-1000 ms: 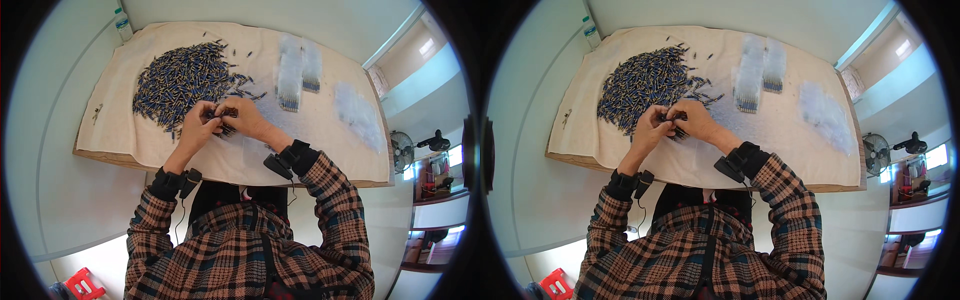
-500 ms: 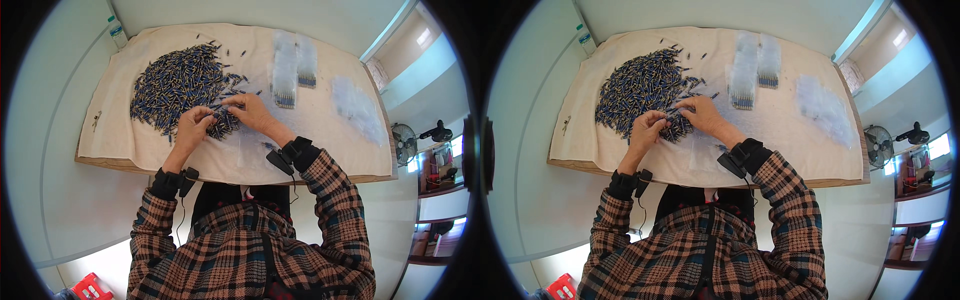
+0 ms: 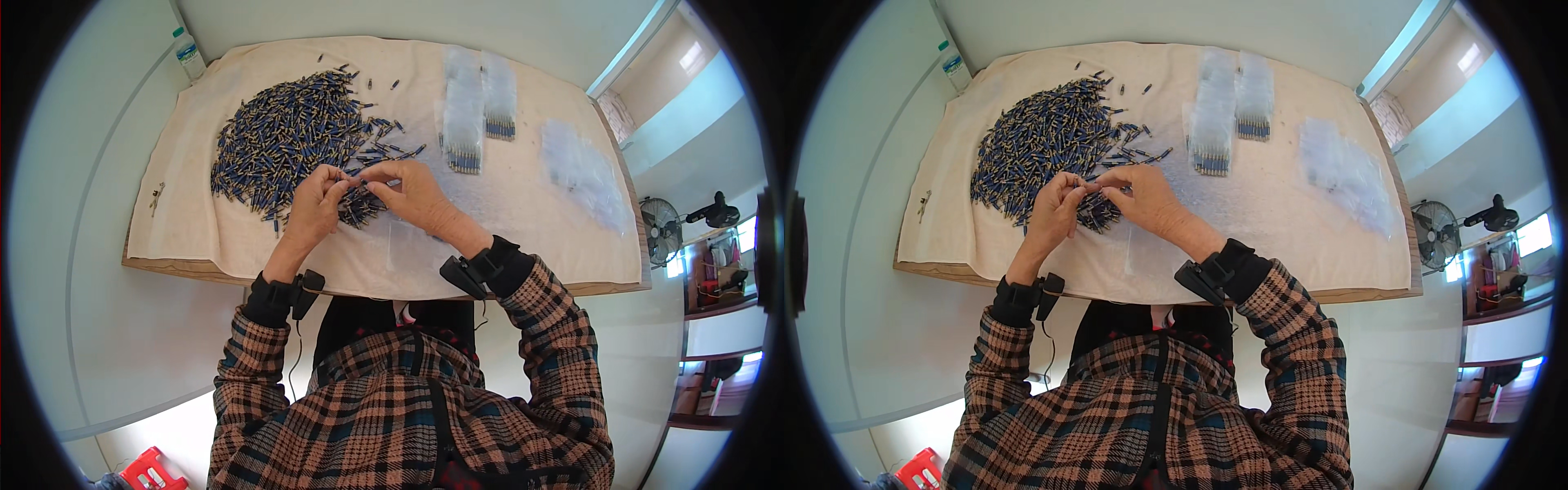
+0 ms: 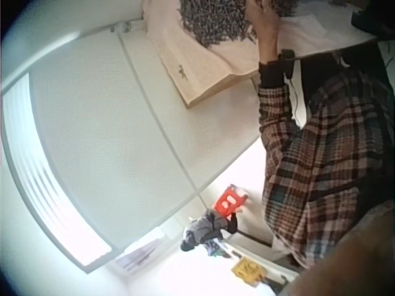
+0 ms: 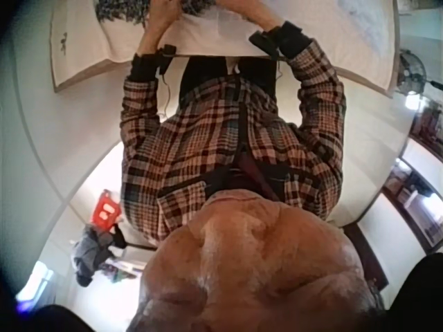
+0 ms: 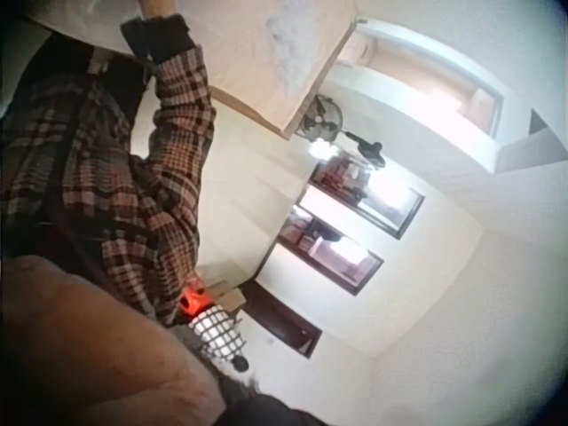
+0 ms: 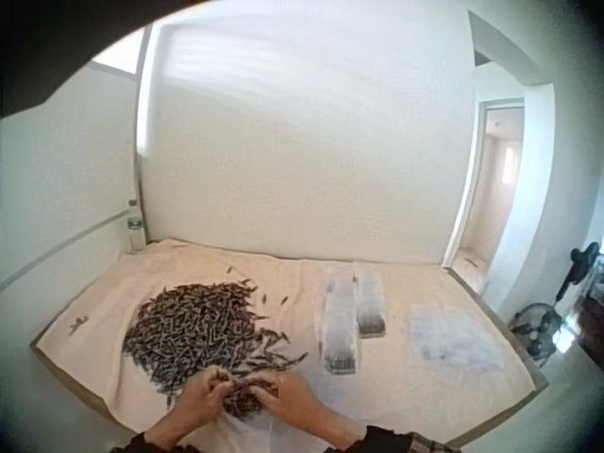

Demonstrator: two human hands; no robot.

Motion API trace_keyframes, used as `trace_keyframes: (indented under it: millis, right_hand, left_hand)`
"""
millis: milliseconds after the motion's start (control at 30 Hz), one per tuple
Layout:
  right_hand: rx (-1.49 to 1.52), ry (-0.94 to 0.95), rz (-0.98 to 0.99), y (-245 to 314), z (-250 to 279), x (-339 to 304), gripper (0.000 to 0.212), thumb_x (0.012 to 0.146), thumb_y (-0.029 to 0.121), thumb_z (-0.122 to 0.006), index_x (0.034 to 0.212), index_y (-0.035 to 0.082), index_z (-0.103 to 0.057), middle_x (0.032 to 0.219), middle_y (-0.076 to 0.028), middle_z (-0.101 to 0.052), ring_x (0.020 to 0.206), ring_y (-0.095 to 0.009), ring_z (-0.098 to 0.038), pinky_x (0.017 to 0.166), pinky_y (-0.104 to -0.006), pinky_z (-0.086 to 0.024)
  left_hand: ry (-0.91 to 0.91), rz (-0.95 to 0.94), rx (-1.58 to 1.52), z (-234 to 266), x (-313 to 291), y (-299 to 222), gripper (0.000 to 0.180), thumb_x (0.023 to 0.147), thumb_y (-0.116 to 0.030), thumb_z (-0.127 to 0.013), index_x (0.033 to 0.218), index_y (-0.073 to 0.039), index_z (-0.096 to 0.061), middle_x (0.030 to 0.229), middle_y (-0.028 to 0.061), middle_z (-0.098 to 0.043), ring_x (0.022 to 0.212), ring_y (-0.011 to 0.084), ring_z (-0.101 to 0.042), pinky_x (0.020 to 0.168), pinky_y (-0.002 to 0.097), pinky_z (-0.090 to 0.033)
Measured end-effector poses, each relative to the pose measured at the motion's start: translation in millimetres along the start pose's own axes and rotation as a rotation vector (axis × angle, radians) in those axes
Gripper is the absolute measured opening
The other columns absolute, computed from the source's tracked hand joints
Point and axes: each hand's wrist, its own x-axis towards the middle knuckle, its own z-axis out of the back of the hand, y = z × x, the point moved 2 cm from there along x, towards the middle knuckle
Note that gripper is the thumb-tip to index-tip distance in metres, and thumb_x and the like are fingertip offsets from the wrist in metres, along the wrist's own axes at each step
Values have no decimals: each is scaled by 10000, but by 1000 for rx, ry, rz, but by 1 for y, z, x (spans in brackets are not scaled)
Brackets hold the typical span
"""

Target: The person picks up small blue components by hand, places them into a plastic bag, and then sets the bag onto a stack. This process is repeated by gathering more components from a pile to fill another bag.

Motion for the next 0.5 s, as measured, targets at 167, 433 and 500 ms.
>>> trace_keyframes:
  millis: [167,433,500]
  right_hand:
    - [45,-28,3,10,-6,-2,211,851,42,-607,1051,1,-658,942,-92,-689,839,-122,-641,699,-276,-540]
    - [307,-63,-170,15,-14,-18,237,856,45,-631,1086,-7,-605,920,-76,-681,802,-88,-639,590,-220,-518]
    - [331,-75,-174,21,-14,-23,243,853,43,-635,1089,-5,-601,919,-72,-679,792,-82,-636,568,-211,-507]
  left_hand:
    - [19,36,-32,2,-2,-2,133,945,-134,-539,966,-13,-589,638,-17,-552,391,31,-402,354,187,-296]
    - [12,108,-260,-6,-17,-13,156,918,-188,-614,966,-43,-650,647,-65,-524,461,9,-324,413,174,-227]
    - [33,121,-281,-9,-22,-13,160,912,-193,-626,965,-45,-654,655,-70,-523,474,7,-314,421,174,-219]
